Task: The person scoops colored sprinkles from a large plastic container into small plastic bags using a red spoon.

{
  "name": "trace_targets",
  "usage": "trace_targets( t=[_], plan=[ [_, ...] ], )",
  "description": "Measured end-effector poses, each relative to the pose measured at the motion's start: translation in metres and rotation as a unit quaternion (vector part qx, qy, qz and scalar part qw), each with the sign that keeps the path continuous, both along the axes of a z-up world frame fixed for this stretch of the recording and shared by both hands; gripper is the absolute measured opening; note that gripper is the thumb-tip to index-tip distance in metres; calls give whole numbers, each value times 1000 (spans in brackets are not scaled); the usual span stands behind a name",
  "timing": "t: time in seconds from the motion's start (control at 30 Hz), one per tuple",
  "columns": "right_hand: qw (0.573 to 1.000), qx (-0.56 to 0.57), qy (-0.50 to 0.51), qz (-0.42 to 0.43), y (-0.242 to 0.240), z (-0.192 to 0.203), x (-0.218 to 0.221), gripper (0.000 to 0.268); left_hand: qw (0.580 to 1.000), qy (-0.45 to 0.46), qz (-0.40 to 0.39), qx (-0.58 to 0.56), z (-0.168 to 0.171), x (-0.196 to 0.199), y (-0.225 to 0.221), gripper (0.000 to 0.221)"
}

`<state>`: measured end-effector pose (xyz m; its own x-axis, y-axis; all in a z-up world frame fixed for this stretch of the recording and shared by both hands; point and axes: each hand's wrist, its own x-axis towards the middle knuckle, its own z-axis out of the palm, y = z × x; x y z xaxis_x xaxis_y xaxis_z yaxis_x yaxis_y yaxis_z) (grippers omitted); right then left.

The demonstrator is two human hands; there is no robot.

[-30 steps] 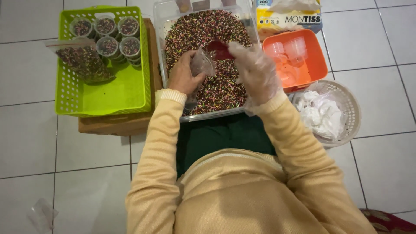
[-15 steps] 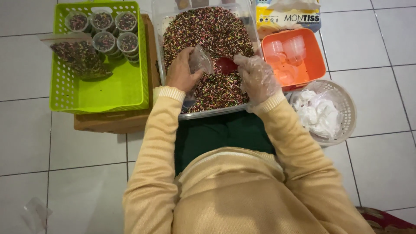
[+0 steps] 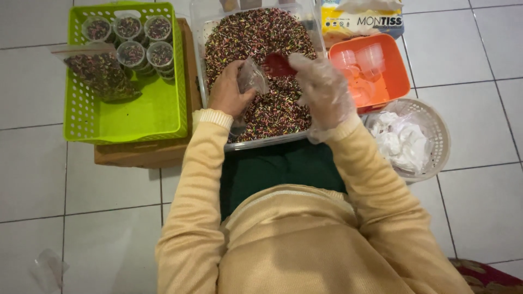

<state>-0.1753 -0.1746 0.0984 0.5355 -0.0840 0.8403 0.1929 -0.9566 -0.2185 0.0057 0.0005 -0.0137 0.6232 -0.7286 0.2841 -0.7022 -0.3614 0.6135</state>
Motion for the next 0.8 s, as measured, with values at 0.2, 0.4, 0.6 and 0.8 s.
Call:
trace_targets(
  t=[0.2, 0.4, 0.6, 0.8],
  plan=[
    [990, 126, 44, 49, 18, 40, -7, 14, 1000, 16, 2, 5, 6, -5, 2, 82],
    [960, 215, 171, -53, 24, 38, -12, 12, 1000, 21, 5, 8, 2, 1, 1, 80],
    [929, 346, 133, -4, -13, -52, -1, 26, 1000, 17, 5, 0, 6, -3, 2, 79],
    [889, 441, 122, 16, 17, 8, -16, 25, 999, 35, 11, 2, 8, -4, 2, 79]
  ],
)
